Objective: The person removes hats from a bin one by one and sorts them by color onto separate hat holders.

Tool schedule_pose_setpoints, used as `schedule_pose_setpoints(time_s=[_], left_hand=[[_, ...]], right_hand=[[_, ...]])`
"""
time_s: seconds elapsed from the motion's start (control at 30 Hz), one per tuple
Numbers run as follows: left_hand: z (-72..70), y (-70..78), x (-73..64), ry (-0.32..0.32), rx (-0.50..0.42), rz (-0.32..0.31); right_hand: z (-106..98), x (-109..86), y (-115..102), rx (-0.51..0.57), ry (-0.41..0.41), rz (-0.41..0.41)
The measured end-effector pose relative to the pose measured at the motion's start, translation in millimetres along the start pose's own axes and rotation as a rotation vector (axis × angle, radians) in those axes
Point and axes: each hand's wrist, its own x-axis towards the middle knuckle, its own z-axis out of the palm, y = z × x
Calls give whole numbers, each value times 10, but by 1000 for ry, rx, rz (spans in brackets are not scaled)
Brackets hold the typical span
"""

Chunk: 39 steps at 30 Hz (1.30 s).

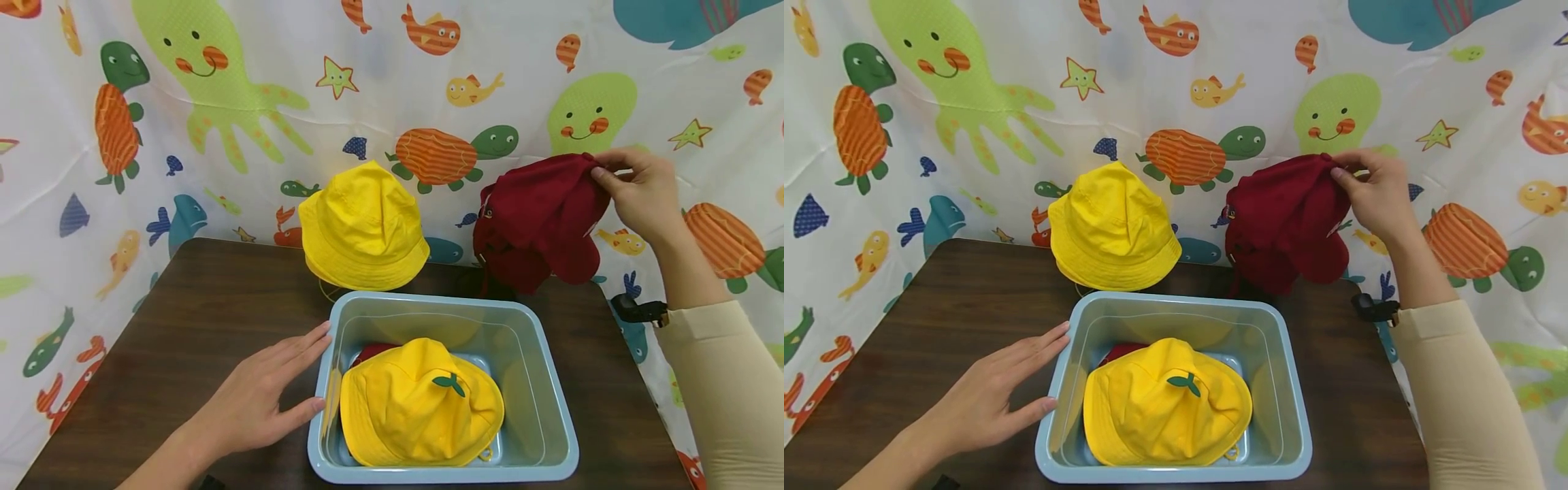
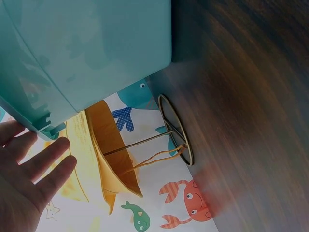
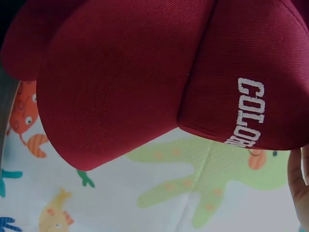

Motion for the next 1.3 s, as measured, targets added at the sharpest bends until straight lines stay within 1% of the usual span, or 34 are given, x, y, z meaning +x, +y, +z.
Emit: schedule_pose_setpoints(time_s=[0.17,0.3,0.83,1.03,1.1,1.3], left_hand=[[-7,-45,12,-7,0,-1],[-11,-82,27,-10,-1,2],[14,-126,-24,-13,2,11],[22,-132,-45,-4,4,19],[21,-132,-54,-4,3,18],[8,-124,-78,-33,-11,0]], right_hand=[[60,-2,65,-10,-39,26],[111,2,113,-17,-52,35],[202,-138,185,-38,-119,95],[242,-186,198,-40,-139,115],[263,-206,199,-45,-139,116],[328,-276,196,-52,-135,95]])
